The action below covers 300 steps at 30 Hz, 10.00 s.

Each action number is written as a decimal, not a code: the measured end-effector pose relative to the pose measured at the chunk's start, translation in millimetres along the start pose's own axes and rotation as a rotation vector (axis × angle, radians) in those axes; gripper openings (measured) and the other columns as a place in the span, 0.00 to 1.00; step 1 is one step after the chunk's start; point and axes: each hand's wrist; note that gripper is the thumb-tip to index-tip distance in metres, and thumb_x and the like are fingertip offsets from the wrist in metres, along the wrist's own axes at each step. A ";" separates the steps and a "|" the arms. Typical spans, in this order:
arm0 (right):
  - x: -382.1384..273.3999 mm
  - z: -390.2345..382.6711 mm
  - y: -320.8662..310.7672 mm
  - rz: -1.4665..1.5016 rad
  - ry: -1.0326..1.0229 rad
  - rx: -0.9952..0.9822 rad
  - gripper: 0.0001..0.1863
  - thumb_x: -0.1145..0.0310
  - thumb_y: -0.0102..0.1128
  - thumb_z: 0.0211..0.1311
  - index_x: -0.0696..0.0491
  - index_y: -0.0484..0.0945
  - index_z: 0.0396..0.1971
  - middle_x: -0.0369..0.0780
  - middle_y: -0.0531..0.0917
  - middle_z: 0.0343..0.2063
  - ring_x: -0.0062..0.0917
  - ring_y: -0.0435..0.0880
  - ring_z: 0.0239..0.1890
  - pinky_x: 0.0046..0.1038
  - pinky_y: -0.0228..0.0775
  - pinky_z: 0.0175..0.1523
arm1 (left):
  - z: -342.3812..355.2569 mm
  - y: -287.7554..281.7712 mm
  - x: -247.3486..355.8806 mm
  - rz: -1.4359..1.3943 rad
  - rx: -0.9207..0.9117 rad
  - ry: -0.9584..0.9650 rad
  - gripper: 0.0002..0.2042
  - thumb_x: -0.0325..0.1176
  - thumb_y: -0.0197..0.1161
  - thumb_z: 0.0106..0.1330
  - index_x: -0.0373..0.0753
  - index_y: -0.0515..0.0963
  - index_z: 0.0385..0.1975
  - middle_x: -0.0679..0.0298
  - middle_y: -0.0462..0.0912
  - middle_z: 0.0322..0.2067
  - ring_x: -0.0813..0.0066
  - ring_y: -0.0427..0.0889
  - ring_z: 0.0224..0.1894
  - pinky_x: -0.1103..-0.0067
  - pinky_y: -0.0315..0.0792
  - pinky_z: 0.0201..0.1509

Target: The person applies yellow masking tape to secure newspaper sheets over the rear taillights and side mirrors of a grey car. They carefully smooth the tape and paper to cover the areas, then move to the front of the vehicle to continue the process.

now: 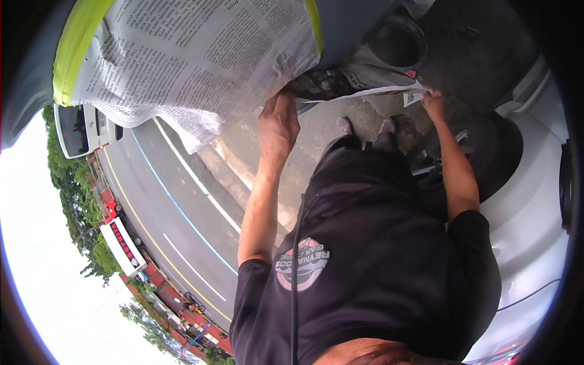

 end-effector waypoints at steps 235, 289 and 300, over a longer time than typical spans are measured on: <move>-124.7 -52.4 264.1 0.829 0.297 0.390 0.53 0.65 0.68 0.65 0.38 0.44 0.84 0.57 0.79 0.64 0.47 0.78 0.68 0.39 0.70 0.71 | 46.7 -98.5 -100.1 0.220 -0.175 0.345 0.14 0.31 0.61 0.76 0.27 0.85 0.51 0.54 0.91 0.33 0.64 0.90 0.32 0.71 0.85 0.37; -130.0 -10.8 430.9 1.561 0.206 0.969 0.53 0.81 0.74 0.57 0.55 0.54 0.81 0.40 0.82 0.45 0.26 0.82 0.49 0.28 0.75 0.57 | 69.0 -116.7 -119.0 0.589 0.036 0.737 0.21 0.44 0.60 0.80 0.28 0.81 0.33 0.56 0.85 0.21 0.70 0.83 0.24 0.73 0.74 0.26; -162.5 -41.4 408.1 1.522 0.133 1.153 0.47 0.78 0.69 0.64 0.49 0.55 0.81 0.42 0.82 0.44 0.28 0.84 0.47 0.31 0.77 0.56 | 69.2 -104.7 -151.2 0.617 -0.005 0.927 0.19 0.41 0.59 0.78 0.26 0.82 0.49 0.45 0.84 0.45 0.49 0.84 0.46 0.56 0.75 0.51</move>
Point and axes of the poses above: each hand's wrist, its own z-axis towards the middle knuckle, its own y-axis out of the palm, x = y × z
